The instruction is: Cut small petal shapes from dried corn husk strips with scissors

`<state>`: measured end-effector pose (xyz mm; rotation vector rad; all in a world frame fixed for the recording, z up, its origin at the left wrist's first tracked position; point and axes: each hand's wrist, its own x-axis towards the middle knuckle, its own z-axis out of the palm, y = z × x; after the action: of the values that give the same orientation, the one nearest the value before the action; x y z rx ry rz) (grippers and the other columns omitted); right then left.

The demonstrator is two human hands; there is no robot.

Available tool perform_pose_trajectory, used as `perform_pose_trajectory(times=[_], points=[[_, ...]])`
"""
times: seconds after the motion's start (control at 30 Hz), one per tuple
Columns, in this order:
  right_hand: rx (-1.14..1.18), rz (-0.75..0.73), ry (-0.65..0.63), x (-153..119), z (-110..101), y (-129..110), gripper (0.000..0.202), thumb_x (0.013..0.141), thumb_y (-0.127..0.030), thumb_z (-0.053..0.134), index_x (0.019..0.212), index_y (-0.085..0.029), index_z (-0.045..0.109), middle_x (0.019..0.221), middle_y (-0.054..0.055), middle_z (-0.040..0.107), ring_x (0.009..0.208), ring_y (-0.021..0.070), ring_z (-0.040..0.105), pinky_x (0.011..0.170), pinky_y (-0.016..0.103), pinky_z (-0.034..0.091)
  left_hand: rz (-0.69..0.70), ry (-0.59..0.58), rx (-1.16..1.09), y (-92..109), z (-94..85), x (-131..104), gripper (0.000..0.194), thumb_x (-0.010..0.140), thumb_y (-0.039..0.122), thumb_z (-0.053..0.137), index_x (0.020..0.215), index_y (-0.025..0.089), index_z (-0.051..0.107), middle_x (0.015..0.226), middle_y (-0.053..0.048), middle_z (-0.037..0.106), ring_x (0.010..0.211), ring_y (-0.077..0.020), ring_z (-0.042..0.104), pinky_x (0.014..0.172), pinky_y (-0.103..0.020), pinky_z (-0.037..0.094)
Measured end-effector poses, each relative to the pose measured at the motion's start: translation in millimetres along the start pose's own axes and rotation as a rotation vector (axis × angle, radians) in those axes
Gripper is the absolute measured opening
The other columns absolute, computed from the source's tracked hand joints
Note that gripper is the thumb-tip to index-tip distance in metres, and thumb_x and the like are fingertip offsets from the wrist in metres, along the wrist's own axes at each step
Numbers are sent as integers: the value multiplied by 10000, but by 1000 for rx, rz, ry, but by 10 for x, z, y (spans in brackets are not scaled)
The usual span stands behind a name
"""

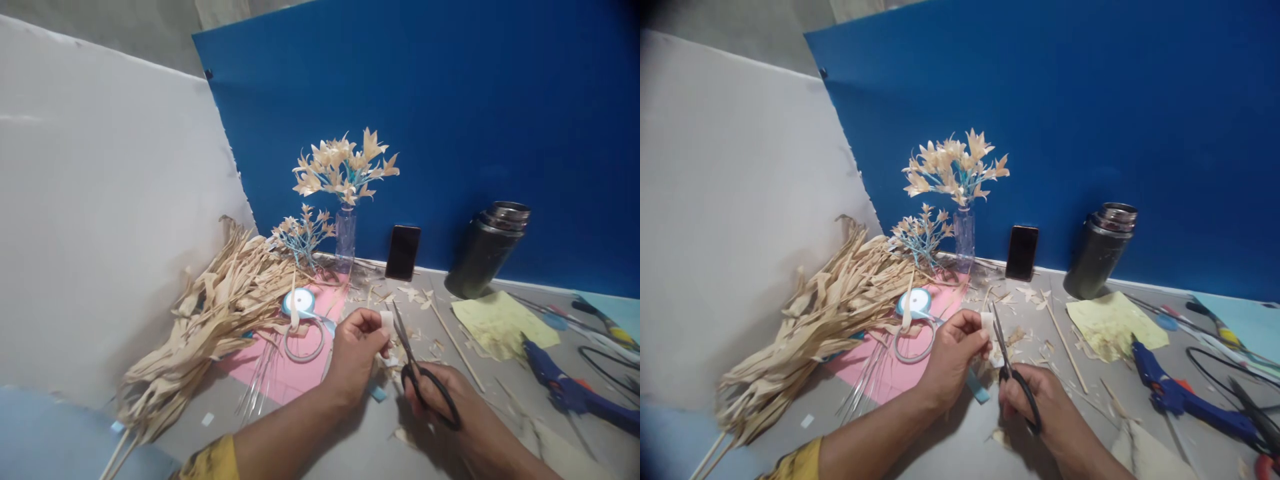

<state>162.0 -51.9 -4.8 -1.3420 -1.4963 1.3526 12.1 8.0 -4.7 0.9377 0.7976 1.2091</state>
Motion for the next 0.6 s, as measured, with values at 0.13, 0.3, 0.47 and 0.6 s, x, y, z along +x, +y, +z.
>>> perform_pose_trajectory(times=[0.13,0.3,0.47,0.6], points=[[12,-14,-33,38,-1,69,661,752,-838,487,627,-191,542,591,7,502,561,140,399,539,276,314,-4,1,-22,-11,-11,13,194,691,230,766,782,169,606,638,14,588,574,-100,536,583,-221,417],[0,-29,-45,107,23,217,606,774,-790,529,652,-197,499,622,-11,462,584,133,372,551,266,312,-75,-4,-99,-32,-13,12,240,668,263,807,776,156,621,655,-10,615,599,-111,560,593,-227,431],[76,-25,-68,90,31,275,566,806,-746,538,674,-195,513,635,-11,481,580,132,382,542,261,304,-107,-10,-119,-43,-8,0,227,675,238,798,783,149,619,645,-16,632,574,-107,562,595,-231,438],[47,-38,-35,68,29,277,528,854,-684,527,661,-193,513,637,-13,478,594,134,396,556,256,316,-101,-3,-120,-59,-7,4,242,665,244,807,780,152,615,631,-18,641,566,-114,575,601,-239,448]])
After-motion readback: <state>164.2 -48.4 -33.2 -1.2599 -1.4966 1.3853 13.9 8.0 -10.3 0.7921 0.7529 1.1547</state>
